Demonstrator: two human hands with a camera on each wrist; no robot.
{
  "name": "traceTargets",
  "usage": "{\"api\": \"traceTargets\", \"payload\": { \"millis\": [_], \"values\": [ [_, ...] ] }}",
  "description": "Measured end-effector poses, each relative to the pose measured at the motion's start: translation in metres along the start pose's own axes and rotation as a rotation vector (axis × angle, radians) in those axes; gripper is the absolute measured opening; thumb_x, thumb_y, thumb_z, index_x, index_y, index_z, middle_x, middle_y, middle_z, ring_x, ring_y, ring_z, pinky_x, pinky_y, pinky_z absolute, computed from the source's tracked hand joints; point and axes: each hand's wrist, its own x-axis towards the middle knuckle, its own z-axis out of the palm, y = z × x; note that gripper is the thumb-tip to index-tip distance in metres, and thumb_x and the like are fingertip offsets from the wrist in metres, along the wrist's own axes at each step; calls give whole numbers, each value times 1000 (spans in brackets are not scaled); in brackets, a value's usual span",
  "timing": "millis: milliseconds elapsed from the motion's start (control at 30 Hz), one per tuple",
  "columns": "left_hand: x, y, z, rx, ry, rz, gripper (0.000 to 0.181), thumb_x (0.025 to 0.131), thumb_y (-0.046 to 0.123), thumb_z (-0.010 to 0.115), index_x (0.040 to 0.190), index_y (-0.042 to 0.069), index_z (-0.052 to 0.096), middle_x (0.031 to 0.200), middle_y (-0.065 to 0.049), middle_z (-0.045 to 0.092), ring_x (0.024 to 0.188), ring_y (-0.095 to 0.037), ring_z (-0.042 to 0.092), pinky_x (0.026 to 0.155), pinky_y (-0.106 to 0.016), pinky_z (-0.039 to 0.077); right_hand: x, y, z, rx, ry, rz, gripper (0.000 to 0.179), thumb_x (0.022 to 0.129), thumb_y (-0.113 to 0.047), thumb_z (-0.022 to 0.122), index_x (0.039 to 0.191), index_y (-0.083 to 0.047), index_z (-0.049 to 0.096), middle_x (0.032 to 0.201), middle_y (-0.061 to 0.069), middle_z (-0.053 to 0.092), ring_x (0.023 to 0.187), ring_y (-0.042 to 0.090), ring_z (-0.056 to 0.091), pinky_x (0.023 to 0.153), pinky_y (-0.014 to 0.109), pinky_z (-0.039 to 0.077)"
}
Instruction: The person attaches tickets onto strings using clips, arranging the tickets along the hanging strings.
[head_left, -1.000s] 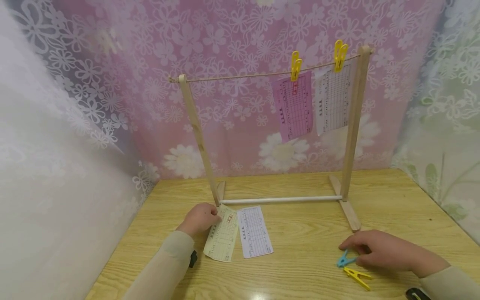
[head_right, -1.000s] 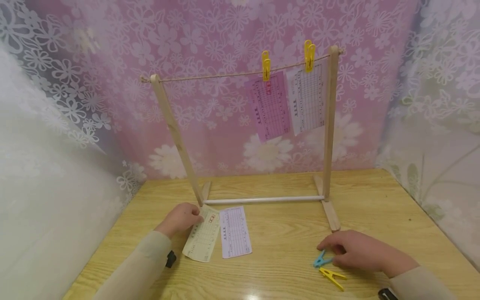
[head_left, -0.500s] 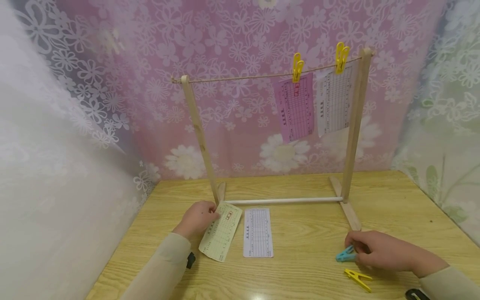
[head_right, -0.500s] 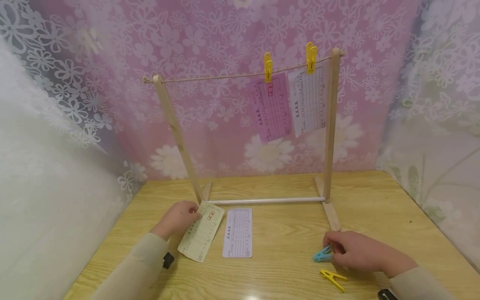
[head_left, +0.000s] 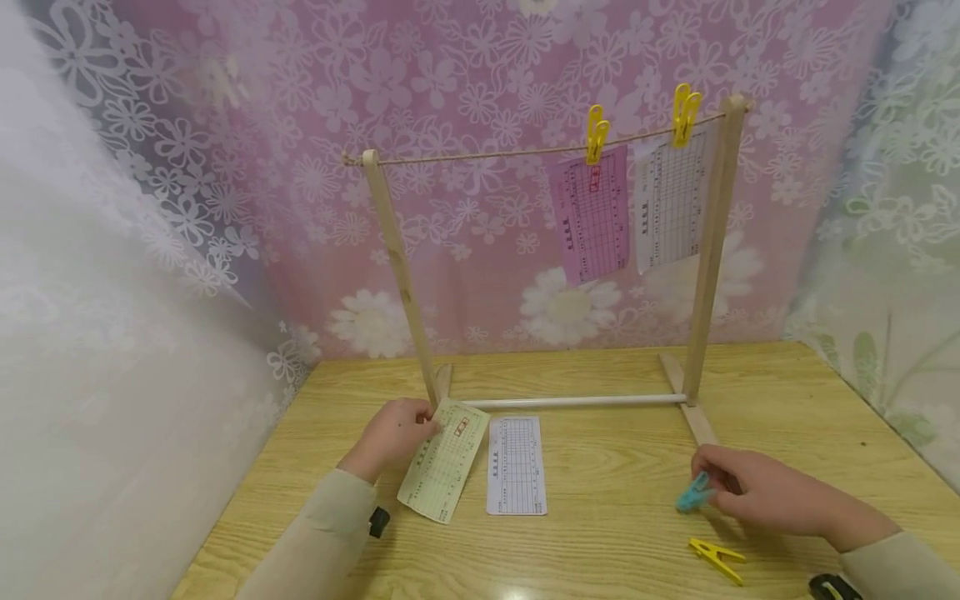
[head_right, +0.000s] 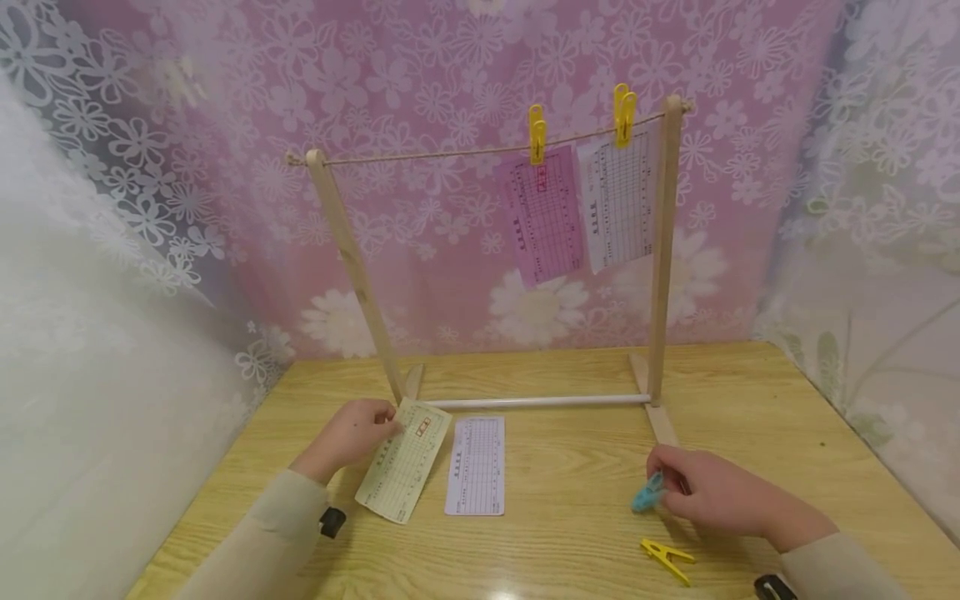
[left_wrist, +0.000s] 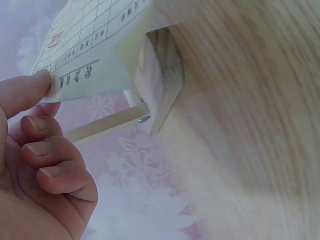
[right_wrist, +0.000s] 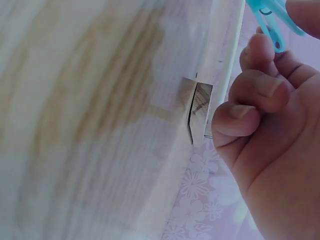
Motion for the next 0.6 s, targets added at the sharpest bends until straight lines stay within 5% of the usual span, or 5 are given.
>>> {"api": "traceTargets", "payload": {
  "millis": [600],
  "values": [
    [-9,11,-8,-60,8,54,21,98,25,69,79,17,66,63,1,47,53,-13,37,49,-28,32,5,-12,-4,-13,105,-53,19,101,-15,65,118,-16,59,75,-12,49,56,-1,39,49,25,40]
  ]
}}
